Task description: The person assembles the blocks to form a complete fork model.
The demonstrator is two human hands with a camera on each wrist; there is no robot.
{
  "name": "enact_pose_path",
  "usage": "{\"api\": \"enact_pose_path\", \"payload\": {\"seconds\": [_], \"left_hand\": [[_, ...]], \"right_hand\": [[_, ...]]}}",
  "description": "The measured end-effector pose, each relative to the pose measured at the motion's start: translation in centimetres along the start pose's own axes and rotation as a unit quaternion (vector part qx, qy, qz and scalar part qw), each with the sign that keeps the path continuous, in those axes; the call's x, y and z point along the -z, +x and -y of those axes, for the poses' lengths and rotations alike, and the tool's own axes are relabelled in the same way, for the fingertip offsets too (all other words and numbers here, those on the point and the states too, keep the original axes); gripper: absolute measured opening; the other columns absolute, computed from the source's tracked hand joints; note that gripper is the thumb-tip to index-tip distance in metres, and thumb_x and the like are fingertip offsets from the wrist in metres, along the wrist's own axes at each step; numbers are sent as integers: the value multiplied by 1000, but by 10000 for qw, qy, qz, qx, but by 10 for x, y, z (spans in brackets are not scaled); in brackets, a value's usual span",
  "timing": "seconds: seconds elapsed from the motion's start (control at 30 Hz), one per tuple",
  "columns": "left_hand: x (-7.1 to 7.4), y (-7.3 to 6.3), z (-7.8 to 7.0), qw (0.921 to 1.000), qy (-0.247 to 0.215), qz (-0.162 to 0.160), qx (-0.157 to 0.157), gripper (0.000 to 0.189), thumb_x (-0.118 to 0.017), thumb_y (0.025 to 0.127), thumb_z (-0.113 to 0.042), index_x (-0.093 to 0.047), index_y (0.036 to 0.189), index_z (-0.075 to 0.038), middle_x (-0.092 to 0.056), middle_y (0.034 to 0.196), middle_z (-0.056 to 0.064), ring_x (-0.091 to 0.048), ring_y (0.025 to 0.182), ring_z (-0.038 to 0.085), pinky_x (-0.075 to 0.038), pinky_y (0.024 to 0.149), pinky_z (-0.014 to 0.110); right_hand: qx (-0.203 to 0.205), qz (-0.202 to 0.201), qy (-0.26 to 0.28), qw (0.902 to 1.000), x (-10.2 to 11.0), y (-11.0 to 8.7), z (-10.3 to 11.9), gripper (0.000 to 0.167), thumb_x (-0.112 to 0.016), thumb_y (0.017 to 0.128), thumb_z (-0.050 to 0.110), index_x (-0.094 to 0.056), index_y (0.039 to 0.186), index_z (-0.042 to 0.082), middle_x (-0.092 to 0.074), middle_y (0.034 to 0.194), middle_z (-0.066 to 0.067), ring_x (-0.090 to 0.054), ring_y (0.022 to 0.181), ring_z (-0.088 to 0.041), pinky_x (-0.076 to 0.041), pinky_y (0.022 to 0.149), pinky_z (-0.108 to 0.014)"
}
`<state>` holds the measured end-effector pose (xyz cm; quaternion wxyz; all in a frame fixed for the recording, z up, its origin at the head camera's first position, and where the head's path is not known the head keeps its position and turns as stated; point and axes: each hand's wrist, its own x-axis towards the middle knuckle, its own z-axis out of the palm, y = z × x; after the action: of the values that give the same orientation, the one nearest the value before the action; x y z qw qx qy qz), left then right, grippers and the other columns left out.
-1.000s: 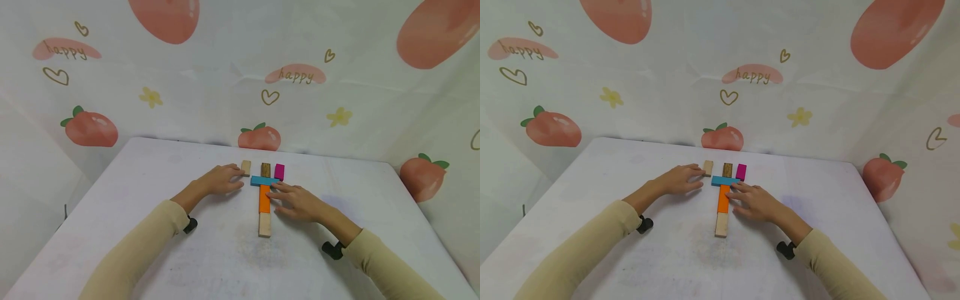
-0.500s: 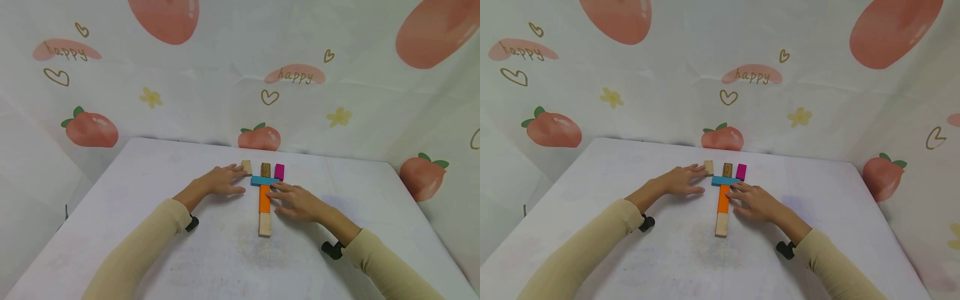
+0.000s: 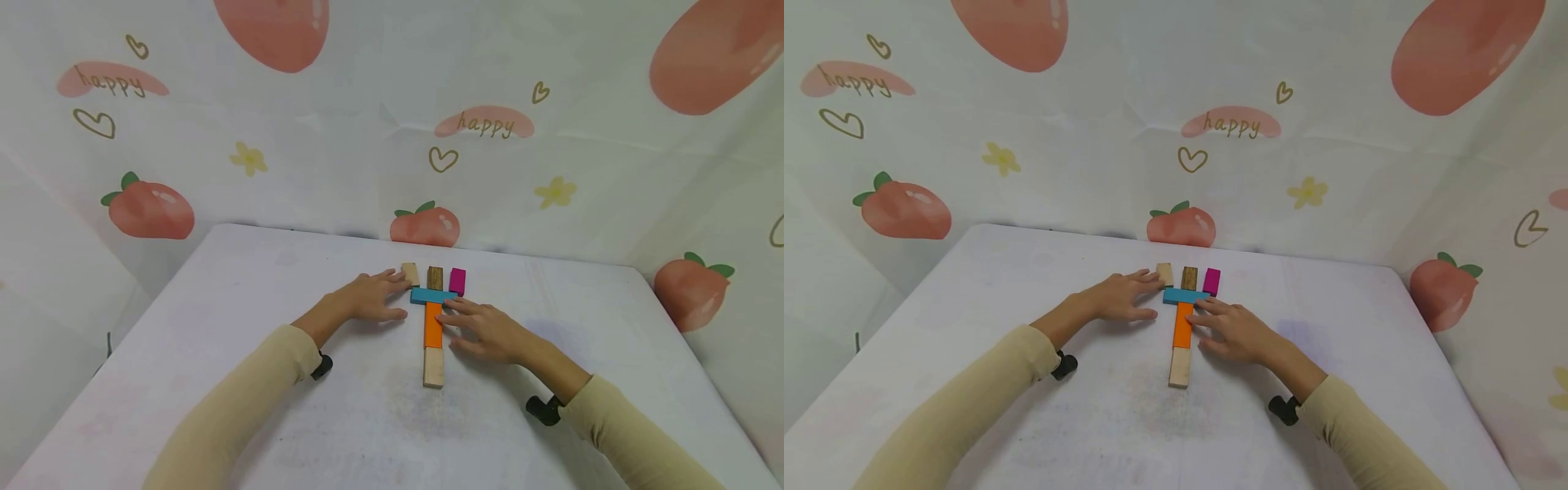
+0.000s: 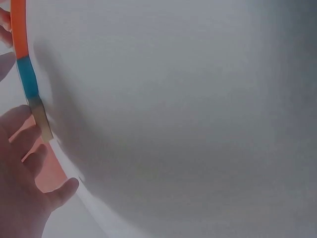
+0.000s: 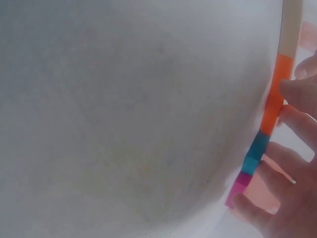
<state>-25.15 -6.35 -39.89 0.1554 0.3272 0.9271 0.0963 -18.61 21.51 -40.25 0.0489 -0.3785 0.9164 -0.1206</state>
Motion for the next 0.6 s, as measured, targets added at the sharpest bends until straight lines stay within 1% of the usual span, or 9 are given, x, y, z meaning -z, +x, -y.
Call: {"api": "enact_pose_path", "payload": {"seconds": [0.4, 0.6], "left_hand": [[1, 2, -5, 9999, 119, 91, -36, 72, -55, 95, -51, -36, 156, -18, -27, 163, 5, -19, 151, 27, -24, 113, 64], [1, 1, -5, 9999, 65, 77, -30, 71, -55, 95, -48, -36, 156, -17, -27, 163, 6, -20, 151, 28, -24, 112, 65]], "right_hand": [[-4, 3, 16, 10000, 0, 0, 0, 46, -67, 94, 29, -62, 138, 16, -48, 149, -15, -41, 140, -37, -42, 103, -59], [-4, -27, 70, 10000, -1, 0, -1, 46, -67, 94, 29, -62, 138, 16, -48, 150, -15, -41, 140, -38, -41, 104, -59]]}}
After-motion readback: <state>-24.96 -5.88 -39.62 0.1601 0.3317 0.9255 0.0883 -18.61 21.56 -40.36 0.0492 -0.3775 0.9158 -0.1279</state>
